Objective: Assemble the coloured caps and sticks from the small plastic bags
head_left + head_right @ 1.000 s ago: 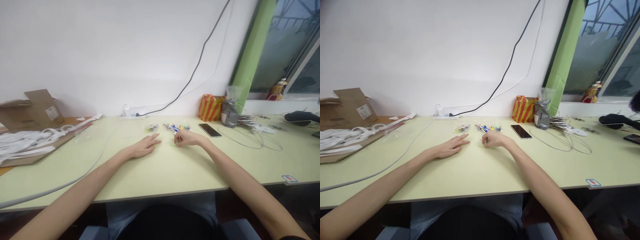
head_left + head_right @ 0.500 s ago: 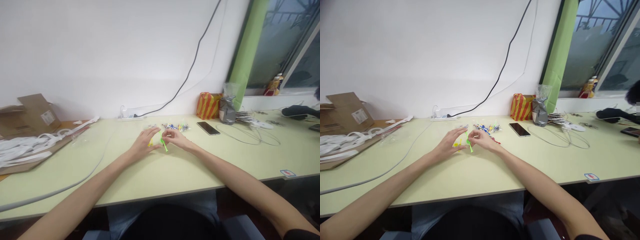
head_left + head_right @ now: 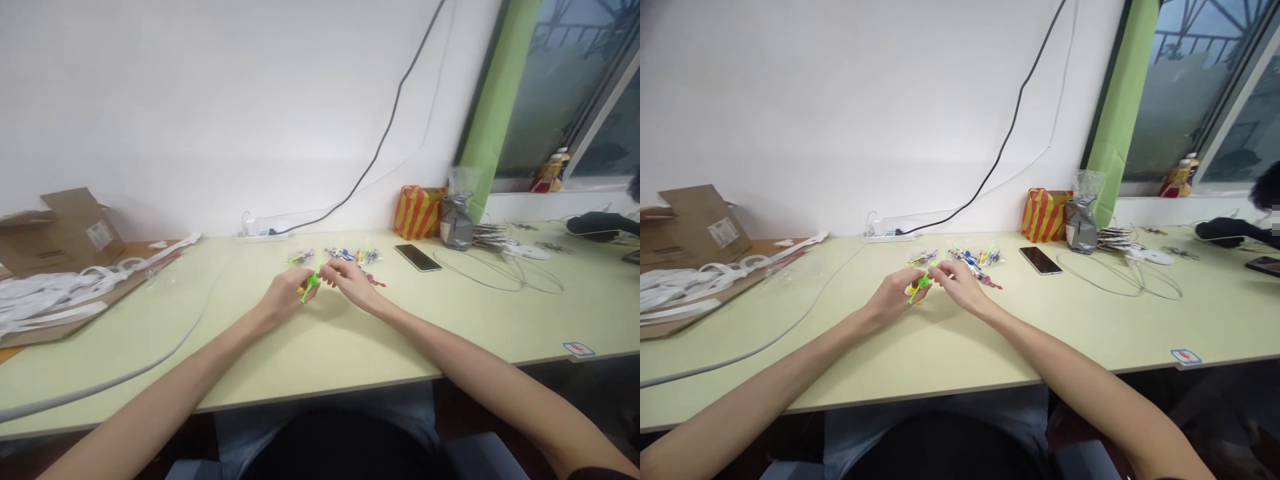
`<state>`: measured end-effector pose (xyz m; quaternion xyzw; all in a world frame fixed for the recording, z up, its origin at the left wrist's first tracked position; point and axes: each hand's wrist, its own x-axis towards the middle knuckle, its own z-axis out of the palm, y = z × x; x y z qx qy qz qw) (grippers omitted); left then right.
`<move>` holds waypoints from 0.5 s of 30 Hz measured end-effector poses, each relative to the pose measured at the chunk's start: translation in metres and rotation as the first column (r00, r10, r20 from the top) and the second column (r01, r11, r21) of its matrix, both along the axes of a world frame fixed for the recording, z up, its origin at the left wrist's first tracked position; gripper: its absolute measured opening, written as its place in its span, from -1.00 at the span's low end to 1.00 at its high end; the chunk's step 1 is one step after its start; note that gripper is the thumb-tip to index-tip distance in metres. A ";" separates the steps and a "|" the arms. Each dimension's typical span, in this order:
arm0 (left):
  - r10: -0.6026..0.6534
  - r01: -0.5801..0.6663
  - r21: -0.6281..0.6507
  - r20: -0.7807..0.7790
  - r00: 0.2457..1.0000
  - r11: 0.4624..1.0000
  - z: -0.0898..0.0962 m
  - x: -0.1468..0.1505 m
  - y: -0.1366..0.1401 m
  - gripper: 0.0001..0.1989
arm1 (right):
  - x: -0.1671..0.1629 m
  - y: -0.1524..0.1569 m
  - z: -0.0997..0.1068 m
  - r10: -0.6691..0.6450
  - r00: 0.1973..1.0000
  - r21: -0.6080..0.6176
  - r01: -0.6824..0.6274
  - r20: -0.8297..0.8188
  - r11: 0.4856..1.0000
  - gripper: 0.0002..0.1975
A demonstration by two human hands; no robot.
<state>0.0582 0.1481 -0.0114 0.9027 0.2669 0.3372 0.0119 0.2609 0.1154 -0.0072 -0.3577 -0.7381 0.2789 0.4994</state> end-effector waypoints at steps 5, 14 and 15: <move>-0.013 0.029 0.174 -0.090 0.996 0.984 -0.002 -0.002 -0.001 -0.85 | -0.004 -0.006 -0.002 -0.057 0.989 0.031 0.054 0.138 0.998 -0.62; 0.019 -0.010 0.109 -0.077 0.997 0.994 0.001 -0.001 -0.001 -0.90 | -0.002 0.000 -0.004 -0.007 0.997 0.118 -0.001 0.072 0.993 -0.83; 0.012 -0.001 0.115 -0.089 0.996 0.993 0.002 -0.001 0.000 -0.92 | -0.001 0.001 -0.005 -0.016 0.997 0.120 0.006 0.080 0.993 -0.83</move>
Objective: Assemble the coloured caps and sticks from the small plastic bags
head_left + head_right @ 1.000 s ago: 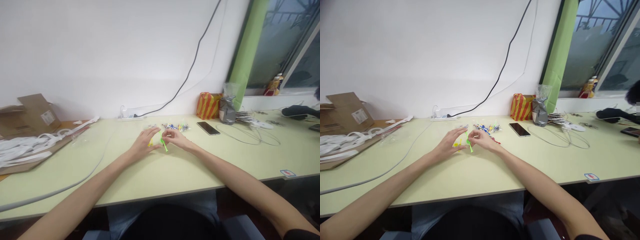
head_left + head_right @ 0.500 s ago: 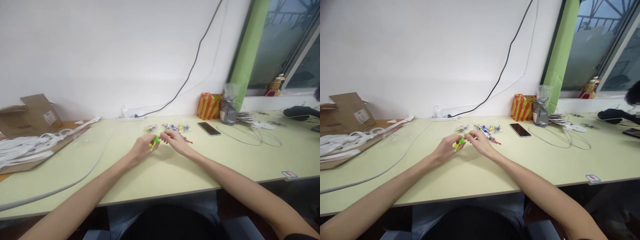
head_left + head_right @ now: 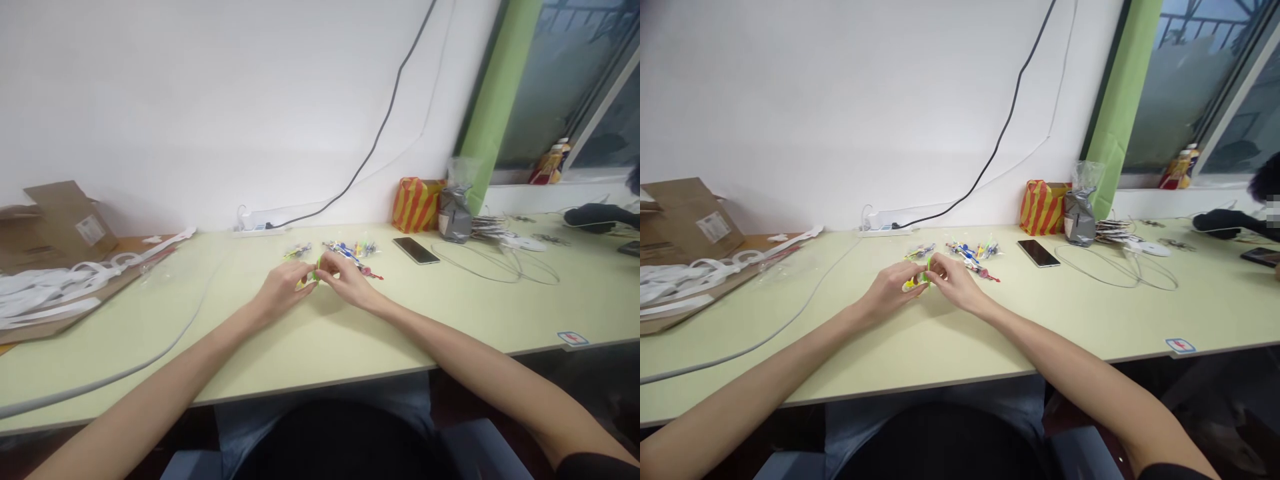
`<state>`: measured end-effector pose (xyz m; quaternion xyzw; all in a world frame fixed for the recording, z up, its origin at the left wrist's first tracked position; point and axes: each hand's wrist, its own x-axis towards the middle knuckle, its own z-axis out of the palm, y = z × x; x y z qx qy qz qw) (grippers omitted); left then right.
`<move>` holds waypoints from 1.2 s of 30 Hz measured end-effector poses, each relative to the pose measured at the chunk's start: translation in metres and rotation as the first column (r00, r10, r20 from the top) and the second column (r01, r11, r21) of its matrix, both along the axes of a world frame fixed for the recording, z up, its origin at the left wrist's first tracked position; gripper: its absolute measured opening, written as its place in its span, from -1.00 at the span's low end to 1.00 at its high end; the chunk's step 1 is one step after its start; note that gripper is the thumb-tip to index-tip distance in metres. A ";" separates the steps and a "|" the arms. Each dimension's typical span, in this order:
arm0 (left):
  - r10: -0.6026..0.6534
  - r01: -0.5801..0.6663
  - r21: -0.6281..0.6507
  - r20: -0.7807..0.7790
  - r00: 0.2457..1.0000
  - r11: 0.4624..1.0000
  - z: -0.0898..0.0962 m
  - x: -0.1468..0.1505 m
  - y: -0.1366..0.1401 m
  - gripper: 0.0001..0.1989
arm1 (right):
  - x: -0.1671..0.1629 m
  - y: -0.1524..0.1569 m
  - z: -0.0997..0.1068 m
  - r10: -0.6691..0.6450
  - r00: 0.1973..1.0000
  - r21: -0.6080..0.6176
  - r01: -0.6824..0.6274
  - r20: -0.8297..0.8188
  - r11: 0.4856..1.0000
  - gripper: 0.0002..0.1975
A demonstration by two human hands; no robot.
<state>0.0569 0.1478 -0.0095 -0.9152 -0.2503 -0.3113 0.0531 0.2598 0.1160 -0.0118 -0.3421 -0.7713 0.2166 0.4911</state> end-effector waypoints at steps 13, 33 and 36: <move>-0.003 0.002 -0.018 -0.037 0.999 1.000 0.002 0.003 -0.002 -0.82 | 0.003 -0.002 0.005 0.090 0.995 -0.086 -0.086 0.041 0.993 -0.84; 0.009 -0.008 -0.073 0.022 1.000 0.997 0.006 -0.004 0.003 -0.85 | 0.003 0.000 -0.002 0.199 0.980 -0.405 -0.181 0.004 0.896 -0.71; 0.049 -0.045 -0.053 0.084 0.995 0.998 0.007 -0.008 0.010 -0.83 | 0.003 0.009 -0.011 -0.001 0.994 -0.435 0.050 0.113 0.899 -0.70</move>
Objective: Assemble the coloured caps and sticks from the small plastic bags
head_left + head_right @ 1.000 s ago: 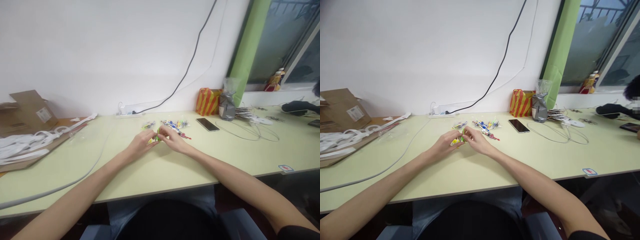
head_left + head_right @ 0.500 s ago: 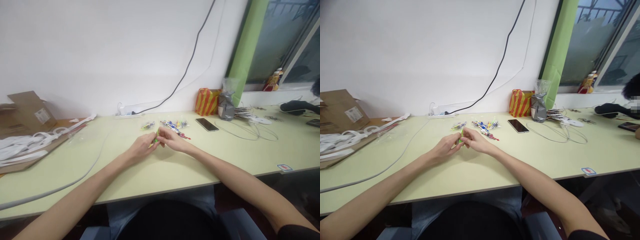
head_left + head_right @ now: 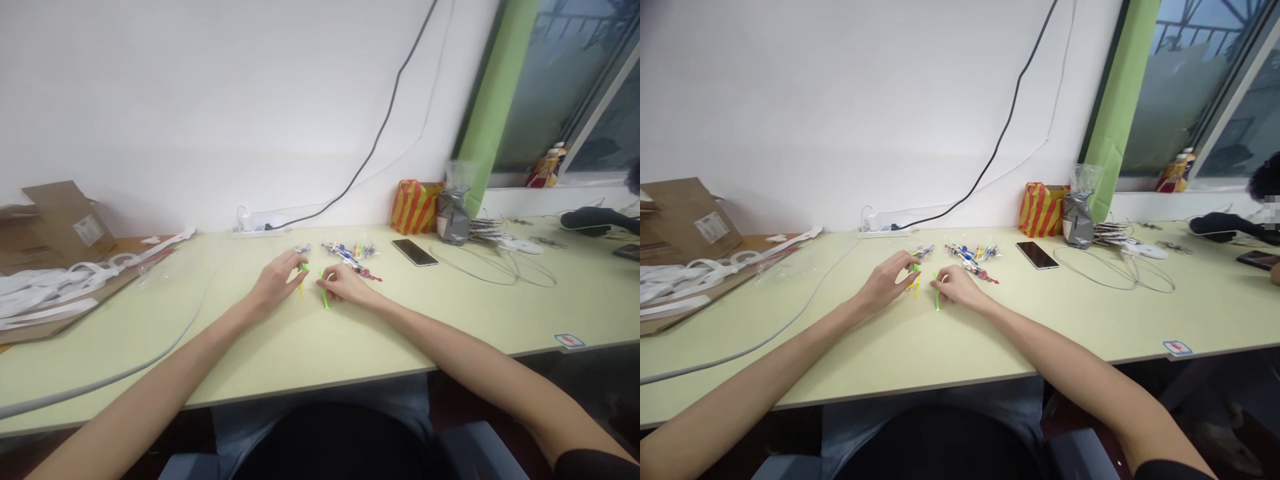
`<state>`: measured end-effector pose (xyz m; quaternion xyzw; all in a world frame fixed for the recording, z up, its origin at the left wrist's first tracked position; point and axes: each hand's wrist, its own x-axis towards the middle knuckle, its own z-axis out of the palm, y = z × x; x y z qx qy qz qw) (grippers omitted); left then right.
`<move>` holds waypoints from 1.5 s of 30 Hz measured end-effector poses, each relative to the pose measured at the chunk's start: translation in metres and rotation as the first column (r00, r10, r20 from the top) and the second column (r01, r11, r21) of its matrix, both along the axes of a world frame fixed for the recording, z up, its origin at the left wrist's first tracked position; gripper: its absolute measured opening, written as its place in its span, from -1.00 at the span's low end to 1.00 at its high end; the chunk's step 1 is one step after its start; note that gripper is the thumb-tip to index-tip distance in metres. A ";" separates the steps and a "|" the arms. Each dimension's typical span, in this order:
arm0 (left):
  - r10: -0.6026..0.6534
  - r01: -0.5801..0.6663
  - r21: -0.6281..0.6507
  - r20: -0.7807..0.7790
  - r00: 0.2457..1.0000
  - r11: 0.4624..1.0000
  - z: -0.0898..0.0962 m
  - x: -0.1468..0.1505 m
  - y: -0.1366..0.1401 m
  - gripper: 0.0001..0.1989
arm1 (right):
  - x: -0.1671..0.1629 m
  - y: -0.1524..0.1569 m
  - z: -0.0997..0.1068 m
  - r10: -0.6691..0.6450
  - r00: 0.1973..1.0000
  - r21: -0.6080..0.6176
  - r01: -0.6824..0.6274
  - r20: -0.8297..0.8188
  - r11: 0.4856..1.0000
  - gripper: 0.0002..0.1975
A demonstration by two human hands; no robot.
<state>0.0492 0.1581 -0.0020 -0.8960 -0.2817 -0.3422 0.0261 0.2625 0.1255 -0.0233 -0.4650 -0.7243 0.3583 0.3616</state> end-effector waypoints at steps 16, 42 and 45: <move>0.019 -0.019 -0.084 0.006 1.000 0.996 -0.005 -0.006 0.008 -0.81 | -0.005 0.014 -0.012 0.040 0.986 -0.044 -0.047 -0.162 0.998 -0.79; -0.002 0.001 -0.254 -0.002 1.000 0.967 -0.009 0.004 -0.004 -0.68 | -0.011 -0.006 0.000 0.064 0.996 0.348 -0.038 -0.063 0.937 -0.91; -0.042 0.044 -0.297 0.011 0.999 0.954 -0.008 0.003 -0.003 -0.67 | -0.010 -0.003 -0.002 0.069 0.996 0.381 -0.040 -0.064 0.924 -0.90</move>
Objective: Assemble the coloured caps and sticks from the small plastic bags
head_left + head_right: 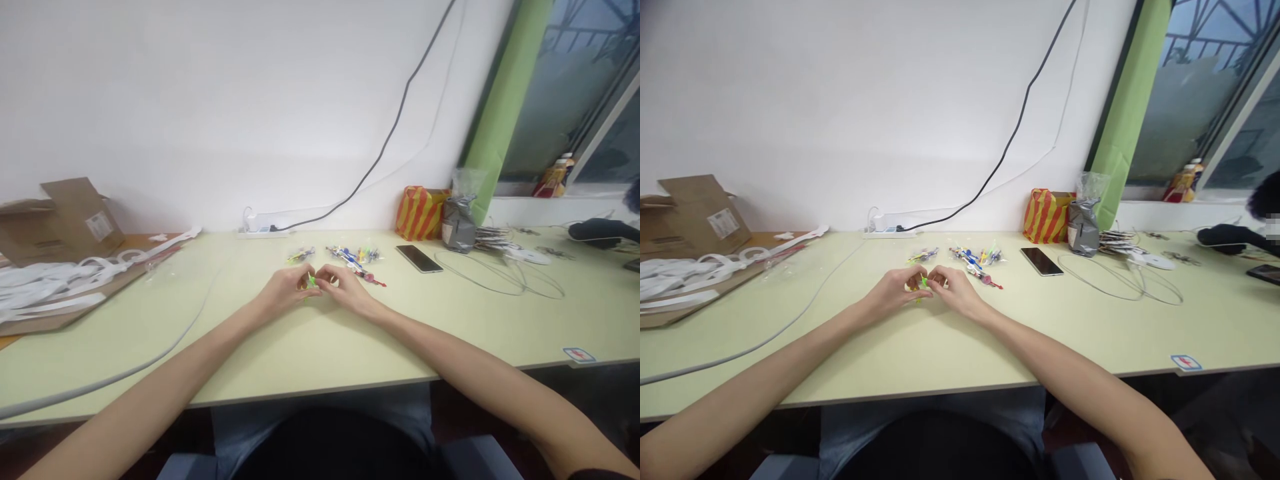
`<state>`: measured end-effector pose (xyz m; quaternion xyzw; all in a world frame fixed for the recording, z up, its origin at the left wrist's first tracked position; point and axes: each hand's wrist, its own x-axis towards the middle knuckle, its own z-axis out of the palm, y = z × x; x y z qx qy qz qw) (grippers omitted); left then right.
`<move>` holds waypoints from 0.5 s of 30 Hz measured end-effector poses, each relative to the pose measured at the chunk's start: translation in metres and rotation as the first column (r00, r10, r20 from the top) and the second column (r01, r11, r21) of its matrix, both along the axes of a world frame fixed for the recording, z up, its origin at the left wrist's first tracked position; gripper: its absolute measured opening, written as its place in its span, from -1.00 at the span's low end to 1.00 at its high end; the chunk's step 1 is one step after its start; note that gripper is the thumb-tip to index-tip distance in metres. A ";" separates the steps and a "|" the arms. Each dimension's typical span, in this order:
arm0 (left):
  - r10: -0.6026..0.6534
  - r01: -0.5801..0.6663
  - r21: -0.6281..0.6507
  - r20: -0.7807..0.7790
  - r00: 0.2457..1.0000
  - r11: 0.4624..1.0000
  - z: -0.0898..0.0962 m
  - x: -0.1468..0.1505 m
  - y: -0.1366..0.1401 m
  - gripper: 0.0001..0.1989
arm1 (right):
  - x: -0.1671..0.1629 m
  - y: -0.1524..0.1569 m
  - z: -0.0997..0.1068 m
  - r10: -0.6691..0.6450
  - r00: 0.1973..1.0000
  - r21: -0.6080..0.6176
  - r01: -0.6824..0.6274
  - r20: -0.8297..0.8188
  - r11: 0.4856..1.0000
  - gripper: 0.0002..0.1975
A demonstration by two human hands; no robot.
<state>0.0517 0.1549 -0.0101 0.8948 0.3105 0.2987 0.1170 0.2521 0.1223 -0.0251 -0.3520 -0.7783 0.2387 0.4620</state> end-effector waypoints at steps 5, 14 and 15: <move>-0.052 0.052 0.002 -0.020 0.998 0.999 0.000 -0.007 0.012 -0.61 | 0.003 0.004 -0.001 -0.087 0.989 0.076 0.078 0.122 0.994 -0.94; 0.062 -0.057 0.061 -0.085 0.994 0.996 0.003 -0.028 0.028 -0.71 | 0.015 0.016 -0.002 -0.260 0.882 0.208 0.190 0.394 0.960 -0.92; 0.050 -0.044 0.062 -0.101 0.994 0.997 0.003 -0.028 0.028 -0.72 | 0.015 0.017 -0.002 -0.271 0.874 0.215 0.197 0.403 0.956 -0.92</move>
